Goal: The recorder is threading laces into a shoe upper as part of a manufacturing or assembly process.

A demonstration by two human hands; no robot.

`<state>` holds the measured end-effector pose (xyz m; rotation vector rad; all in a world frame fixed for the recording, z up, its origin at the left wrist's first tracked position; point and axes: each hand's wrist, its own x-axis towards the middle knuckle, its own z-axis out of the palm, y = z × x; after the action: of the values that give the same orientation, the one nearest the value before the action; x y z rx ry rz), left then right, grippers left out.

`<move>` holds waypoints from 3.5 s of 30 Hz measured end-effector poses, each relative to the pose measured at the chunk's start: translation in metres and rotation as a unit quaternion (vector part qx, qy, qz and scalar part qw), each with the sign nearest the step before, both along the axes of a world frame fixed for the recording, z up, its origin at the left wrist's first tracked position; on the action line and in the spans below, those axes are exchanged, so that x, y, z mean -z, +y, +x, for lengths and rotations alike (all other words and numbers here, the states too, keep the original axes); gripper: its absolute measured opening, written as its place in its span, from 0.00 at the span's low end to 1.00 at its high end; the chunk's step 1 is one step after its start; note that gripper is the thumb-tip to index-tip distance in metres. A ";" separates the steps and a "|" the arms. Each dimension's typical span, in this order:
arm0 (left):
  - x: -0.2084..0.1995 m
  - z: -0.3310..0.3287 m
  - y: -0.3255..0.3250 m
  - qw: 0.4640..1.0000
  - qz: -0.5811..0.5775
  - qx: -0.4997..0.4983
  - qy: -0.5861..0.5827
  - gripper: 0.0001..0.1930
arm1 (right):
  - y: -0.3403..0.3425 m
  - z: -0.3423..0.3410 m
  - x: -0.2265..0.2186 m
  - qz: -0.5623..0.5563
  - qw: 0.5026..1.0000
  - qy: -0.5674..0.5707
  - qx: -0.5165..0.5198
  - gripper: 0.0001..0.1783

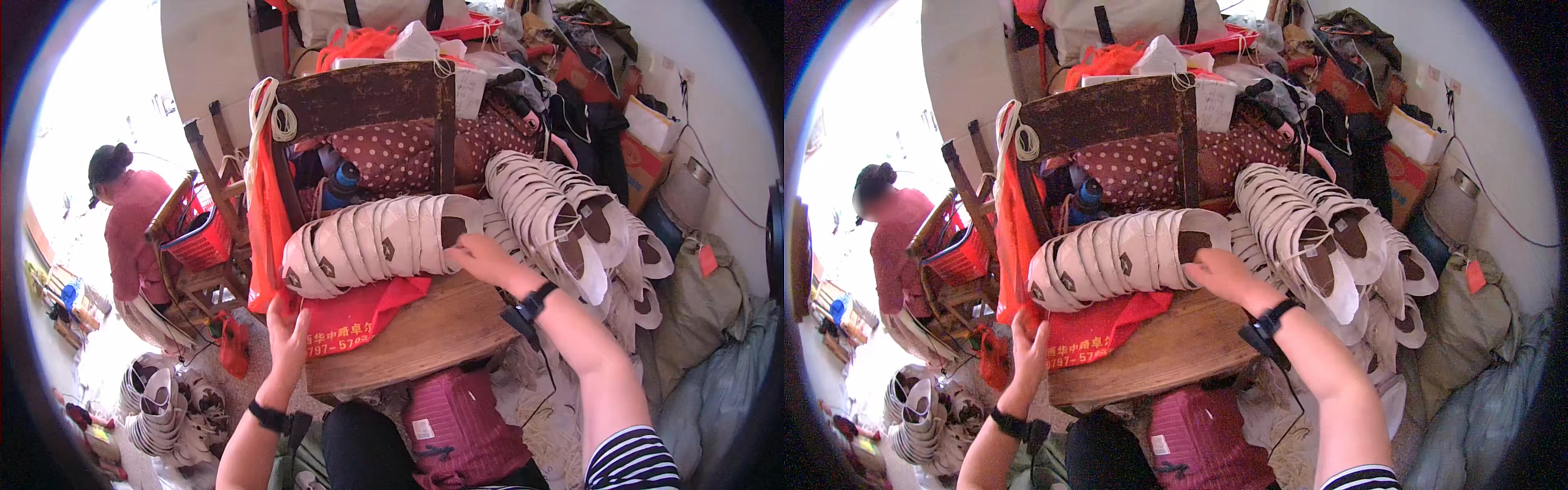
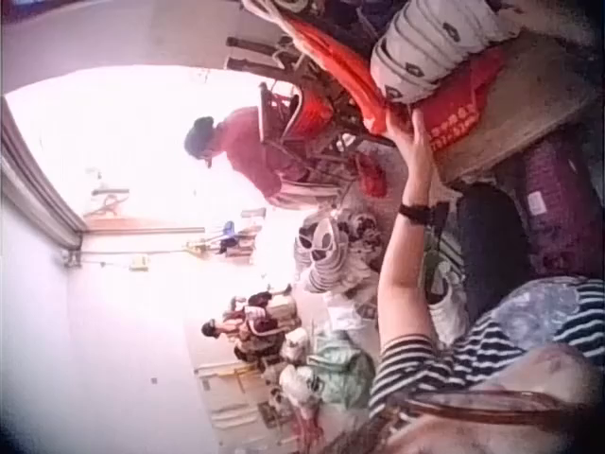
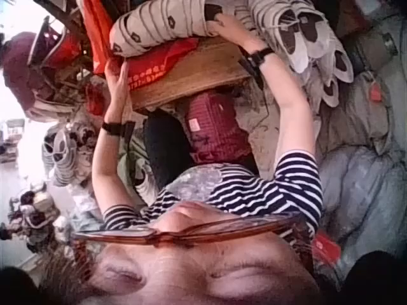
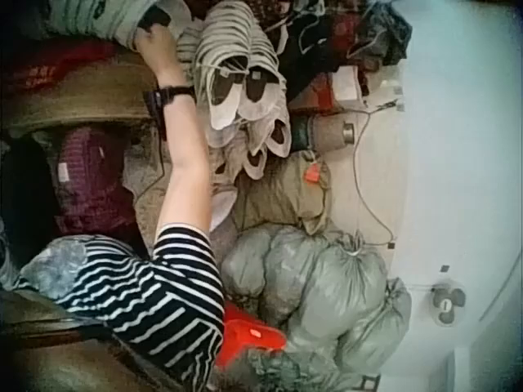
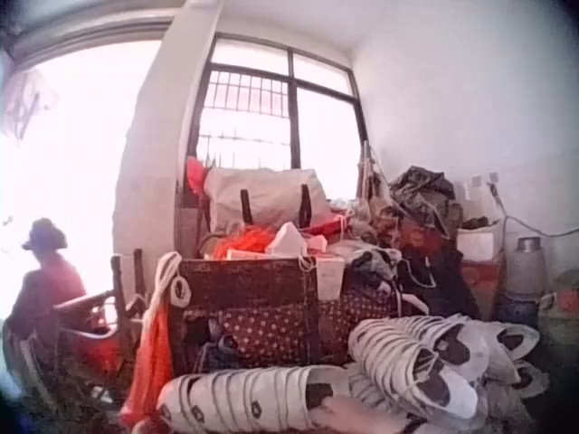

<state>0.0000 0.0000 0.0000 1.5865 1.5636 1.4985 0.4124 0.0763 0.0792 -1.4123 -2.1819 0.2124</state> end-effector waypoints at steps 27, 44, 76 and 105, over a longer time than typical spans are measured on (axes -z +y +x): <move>0.243 -0.100 -0.425 0.905 -0.351 -0.217 0.100 0.13 | -0.164 0.080 -0.022 -0.211 0.961 -0.033 0.178 0.11; 0.282 -0.125 -0.450 0.782 -0.509 -0.136 0.333 0.20 | -0.183 -0.025 0.024 -0.351 0.935 -0.027 0.036 0.09; -0.140 0.005 -0.278 0.862 0.144 0.260 0.411 0.06 | -0.309 -0.140 -0.103 0.056 0.870 0.139 -0.470 0.22; -0.091 0.051 -0.262 0.924 0.148 0.078 0.343 0.34 | -0.304 -0.133 0.023 -0.312 0.818 0.433 -0.217 0.12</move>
<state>0.0506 -0.2622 0.0913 2.5463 1.5240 1.1886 0.2793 -0.2281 0.0564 -0.7643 -1.6162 1.5260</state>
